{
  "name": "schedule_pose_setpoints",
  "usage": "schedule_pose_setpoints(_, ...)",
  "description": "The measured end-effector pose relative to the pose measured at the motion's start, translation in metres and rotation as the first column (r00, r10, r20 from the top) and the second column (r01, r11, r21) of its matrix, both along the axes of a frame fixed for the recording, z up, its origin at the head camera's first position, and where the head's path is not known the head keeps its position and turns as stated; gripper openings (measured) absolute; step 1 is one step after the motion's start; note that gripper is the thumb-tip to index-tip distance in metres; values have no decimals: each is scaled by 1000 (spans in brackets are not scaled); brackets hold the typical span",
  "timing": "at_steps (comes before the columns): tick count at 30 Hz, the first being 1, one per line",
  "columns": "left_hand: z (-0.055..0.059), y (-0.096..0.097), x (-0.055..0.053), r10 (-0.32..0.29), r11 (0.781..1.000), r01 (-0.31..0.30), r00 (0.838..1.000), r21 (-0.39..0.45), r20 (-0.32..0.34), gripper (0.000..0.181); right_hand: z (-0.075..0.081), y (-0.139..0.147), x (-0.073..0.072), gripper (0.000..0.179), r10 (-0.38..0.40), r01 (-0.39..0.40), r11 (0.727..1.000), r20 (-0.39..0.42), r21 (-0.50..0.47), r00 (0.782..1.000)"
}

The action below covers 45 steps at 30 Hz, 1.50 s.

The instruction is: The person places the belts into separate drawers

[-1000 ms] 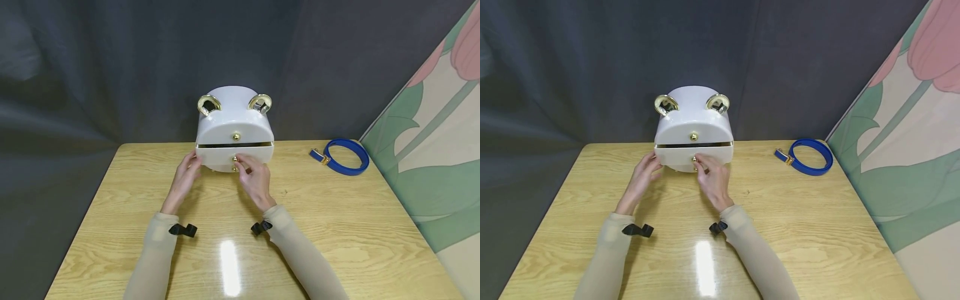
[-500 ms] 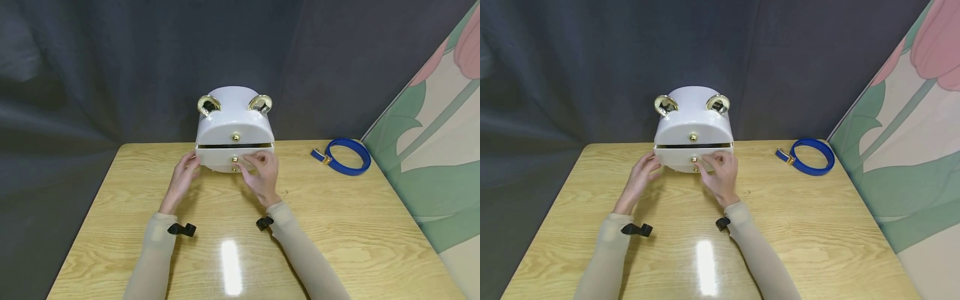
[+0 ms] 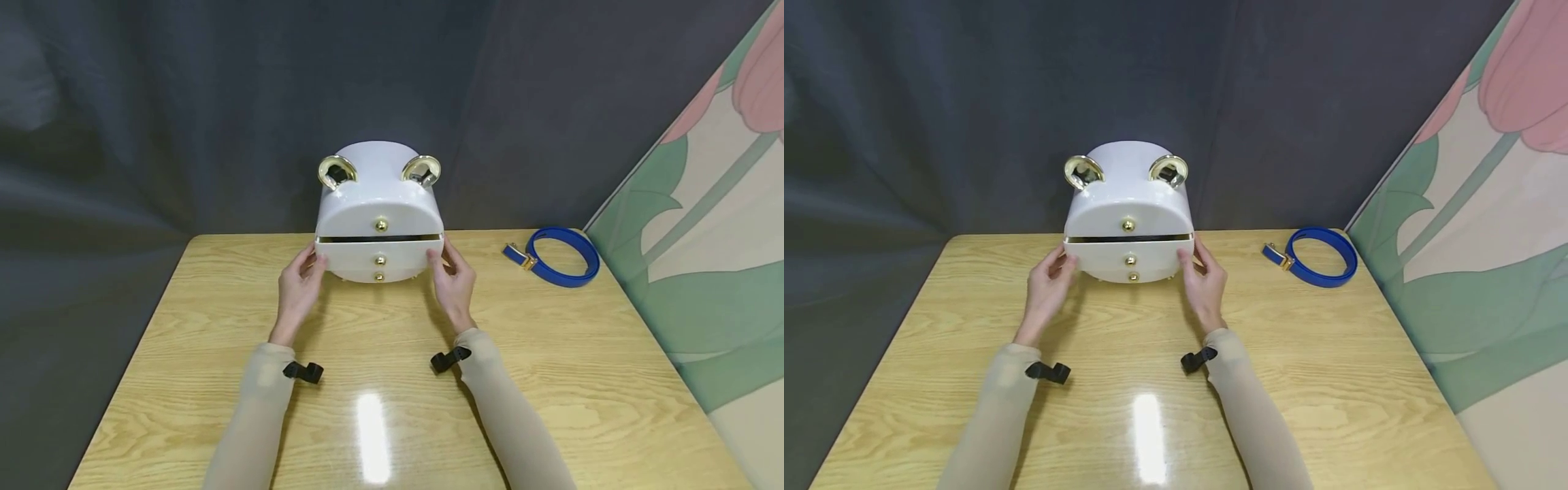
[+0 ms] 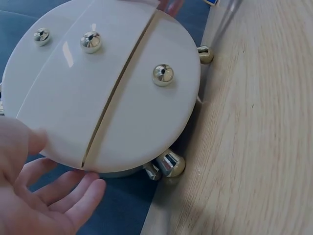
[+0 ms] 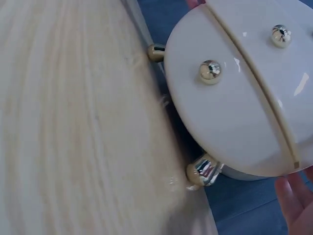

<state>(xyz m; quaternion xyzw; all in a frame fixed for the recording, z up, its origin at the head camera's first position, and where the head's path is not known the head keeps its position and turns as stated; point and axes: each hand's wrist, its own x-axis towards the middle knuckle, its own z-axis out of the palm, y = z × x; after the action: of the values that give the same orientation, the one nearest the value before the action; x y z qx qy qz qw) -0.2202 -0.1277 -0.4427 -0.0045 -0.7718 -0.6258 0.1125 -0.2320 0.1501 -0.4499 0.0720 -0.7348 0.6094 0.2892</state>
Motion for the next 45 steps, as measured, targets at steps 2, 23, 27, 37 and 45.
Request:
schedule_pose_setpoints(2, -4, 1, -1, 48, 999, -48, 999, -7, -20, 48, 3, -2, 1, 38, -39, 39, 999, 0, -6, 999)
schedule_pose_setpoints(23, -2, -9, -4, -20, 996, 13, 996, 86, 86, 51, -7, -1, -6, 10, -44, 116, 977, -362, 181, 931)
schedule_pose_setpoints(27, -1, -15, -1, -138, 984, 112, 970, 138, 198, 60, -10, -16, 3, 17, 283, -238, 887, -59, 395, 957)
schedule_pose_setpoints(37, -6, -17, 6, -277, 958, 243, 919, 150, 280, 62, -34, -40, -2, 35, 380, -481, 849, 381, 218, 843)
schedule_pose_setpoints(45, -5, -16, 5, -269, 962, 240, 916, 130, 299, 64, -45, -50, -6, 27, 359, -411, 908, 360, 76, 861)
